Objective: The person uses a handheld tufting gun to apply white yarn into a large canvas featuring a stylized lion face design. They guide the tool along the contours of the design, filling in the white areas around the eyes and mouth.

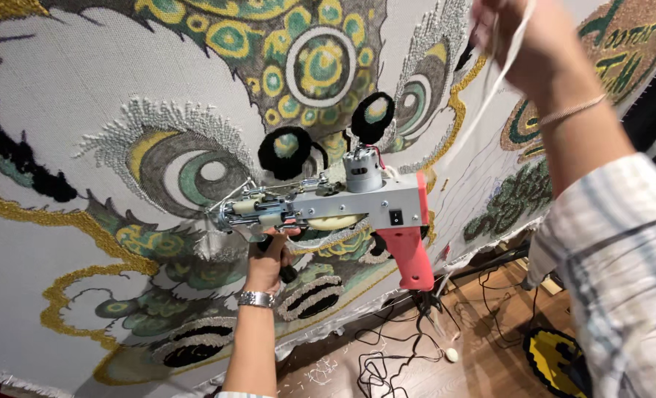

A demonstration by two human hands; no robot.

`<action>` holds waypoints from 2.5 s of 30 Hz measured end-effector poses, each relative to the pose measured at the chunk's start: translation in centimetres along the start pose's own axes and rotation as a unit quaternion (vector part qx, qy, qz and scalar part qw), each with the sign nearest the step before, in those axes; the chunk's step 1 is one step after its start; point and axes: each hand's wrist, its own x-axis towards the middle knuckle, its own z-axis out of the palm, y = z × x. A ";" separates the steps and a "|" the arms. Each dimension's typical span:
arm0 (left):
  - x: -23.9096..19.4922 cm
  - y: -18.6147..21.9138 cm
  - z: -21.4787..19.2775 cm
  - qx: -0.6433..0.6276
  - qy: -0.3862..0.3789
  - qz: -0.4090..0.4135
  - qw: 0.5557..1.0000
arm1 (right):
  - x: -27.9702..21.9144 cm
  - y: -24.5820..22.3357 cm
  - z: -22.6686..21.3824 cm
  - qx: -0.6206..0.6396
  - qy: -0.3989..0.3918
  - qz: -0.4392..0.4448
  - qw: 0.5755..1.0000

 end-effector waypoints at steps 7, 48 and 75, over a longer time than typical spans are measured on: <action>-1.2 1.6 -1.1 0.002 0.025 -0.040 0.999 | -11.5 14.0 -11.0 -0.469 0.066 0.331 0.816; -6.0 -7.3 28.8 0.392 -0.051 -0.087 0.915 | -36.9 12.8 -17.5 0.126 0.161 0.342 0.917; 2.1 -10.9 19.8 0.275 -0.084 -0.087 0.954 | -34.6 11.6 0.8 -0.004 0.315 0.326 0.891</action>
